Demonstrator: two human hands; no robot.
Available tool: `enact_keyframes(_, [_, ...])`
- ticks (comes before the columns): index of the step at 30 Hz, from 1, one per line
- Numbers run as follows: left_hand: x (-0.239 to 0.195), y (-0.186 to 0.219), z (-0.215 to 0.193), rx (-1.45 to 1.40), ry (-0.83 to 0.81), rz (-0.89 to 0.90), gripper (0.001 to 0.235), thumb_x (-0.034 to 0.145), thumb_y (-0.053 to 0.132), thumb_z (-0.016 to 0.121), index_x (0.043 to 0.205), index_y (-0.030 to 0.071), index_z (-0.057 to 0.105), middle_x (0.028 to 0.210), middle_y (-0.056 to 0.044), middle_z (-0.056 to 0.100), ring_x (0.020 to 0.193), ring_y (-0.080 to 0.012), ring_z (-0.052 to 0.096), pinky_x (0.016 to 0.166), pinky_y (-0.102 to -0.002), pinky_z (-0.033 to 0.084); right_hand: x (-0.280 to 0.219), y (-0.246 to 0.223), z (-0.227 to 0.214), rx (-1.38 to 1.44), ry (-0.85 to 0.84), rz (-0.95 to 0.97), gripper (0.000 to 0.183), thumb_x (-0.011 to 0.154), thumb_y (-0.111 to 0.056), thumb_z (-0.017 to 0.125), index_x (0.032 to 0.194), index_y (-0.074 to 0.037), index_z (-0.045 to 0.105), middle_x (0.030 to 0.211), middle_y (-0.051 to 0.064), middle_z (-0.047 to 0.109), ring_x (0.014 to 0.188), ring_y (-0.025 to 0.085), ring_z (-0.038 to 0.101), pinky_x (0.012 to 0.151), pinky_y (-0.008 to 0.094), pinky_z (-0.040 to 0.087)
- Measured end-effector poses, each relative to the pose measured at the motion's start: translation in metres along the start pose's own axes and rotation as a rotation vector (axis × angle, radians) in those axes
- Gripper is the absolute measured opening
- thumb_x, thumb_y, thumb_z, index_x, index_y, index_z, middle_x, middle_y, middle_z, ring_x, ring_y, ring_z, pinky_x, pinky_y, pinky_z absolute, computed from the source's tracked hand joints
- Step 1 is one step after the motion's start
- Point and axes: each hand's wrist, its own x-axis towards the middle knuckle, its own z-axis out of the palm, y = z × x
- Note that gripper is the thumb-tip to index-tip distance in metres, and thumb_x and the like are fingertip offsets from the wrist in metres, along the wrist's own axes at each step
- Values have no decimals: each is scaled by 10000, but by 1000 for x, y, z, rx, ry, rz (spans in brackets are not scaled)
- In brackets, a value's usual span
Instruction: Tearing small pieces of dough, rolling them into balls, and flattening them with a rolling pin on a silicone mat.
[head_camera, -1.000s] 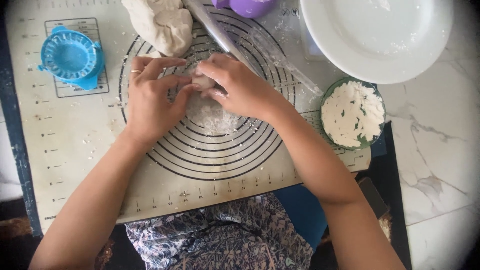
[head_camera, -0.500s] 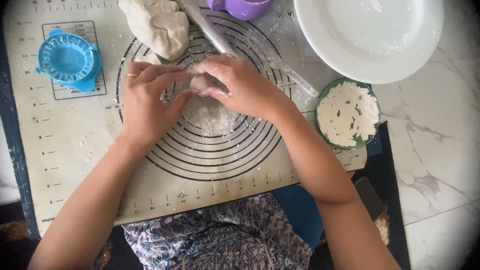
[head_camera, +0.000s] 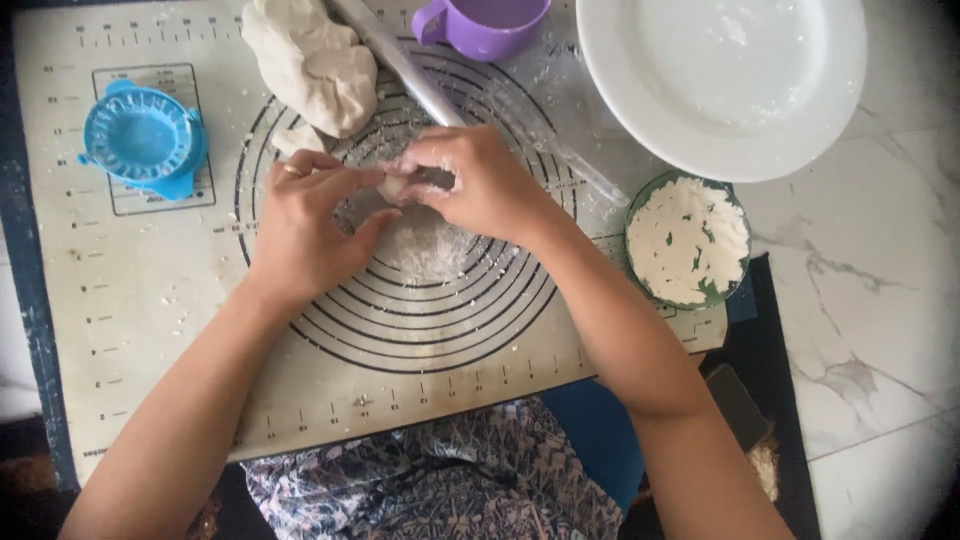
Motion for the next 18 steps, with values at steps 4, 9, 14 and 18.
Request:
enact_keyframes(4, [-5,-8,6,-13,-5,-8,294,797,133,881,1047,4,797,810,-160,752,904,-385,697,787,-457,456,2,6,9,36,39,-5,184,793,4,869,894,-34,720,845,127,735,807,258,729,816,337,573])
enact_keyframes(9, [-2,-8,8,13,-7,-52,281,844,164,914,1019,-27,805,814,-186,753,897,-395,703,781,-450,452,5,7,18,34,122,37,172,753,68,843,828,-52,745,785,106,745,776,270,745,776,331,561])
enact_keyframes(14, [2,0,5,46,25,-90,245,851,162,919,1014,8,820,806,-151,755,879,-361,718,776,-414,475,7,-9,6,31,99,125,141,764,38,817,851,-58,763,816,125,759,832,286,755,800,346,562])
enact_keyframes(18, [5,8,4,46,30,-116,225,878,130,889,1057,11,823,909,-153,780,904,-352,711,748,-395,473,5,-30,-17,52,-105,160,231,832,-21,824,1037,38,735,1015,238,738,992,365,710,987,452,503])
